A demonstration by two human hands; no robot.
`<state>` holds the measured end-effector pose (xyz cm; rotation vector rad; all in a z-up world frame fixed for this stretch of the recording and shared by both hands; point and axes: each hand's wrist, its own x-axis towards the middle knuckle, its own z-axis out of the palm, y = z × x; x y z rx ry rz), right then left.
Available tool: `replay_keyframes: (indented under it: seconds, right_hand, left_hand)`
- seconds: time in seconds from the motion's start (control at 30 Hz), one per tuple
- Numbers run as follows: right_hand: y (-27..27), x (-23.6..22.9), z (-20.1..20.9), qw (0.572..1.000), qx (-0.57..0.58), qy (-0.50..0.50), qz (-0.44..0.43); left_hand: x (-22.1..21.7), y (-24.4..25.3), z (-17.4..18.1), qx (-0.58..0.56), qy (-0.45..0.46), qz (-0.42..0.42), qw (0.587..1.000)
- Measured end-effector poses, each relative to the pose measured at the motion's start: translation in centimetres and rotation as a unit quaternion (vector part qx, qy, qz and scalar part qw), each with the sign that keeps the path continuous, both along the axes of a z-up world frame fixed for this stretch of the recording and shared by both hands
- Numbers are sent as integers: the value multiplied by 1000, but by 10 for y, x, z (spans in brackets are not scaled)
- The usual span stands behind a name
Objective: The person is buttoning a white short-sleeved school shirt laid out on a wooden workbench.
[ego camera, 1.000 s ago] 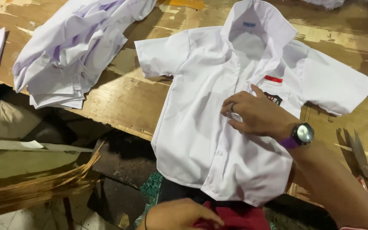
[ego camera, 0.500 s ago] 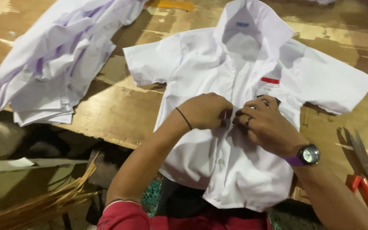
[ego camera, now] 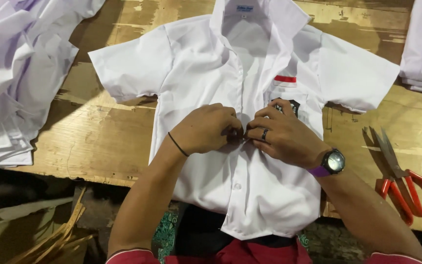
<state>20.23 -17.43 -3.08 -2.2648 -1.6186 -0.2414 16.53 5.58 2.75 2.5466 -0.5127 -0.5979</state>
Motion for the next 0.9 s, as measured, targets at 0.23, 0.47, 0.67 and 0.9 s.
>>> replay_keyframes:
  seconds: [0.23,0.47,0.67,0.9]
  right_hand:
    - [2,1,0,999,50,-8,15]
    - [5,0,0,995,91,-40,18]
    - [6,-1,-2,995,91,-46,14]
    - [6,0,-11,996,86,-37,-4]
  left_hand:
    - [3,2,-1,-29,14,-18,999]
    - [3,2,9,-42,47,-16,998]
    - [3,2,9,-48,49,-6,998]
    - [0,1,8,-74,47,17,996]
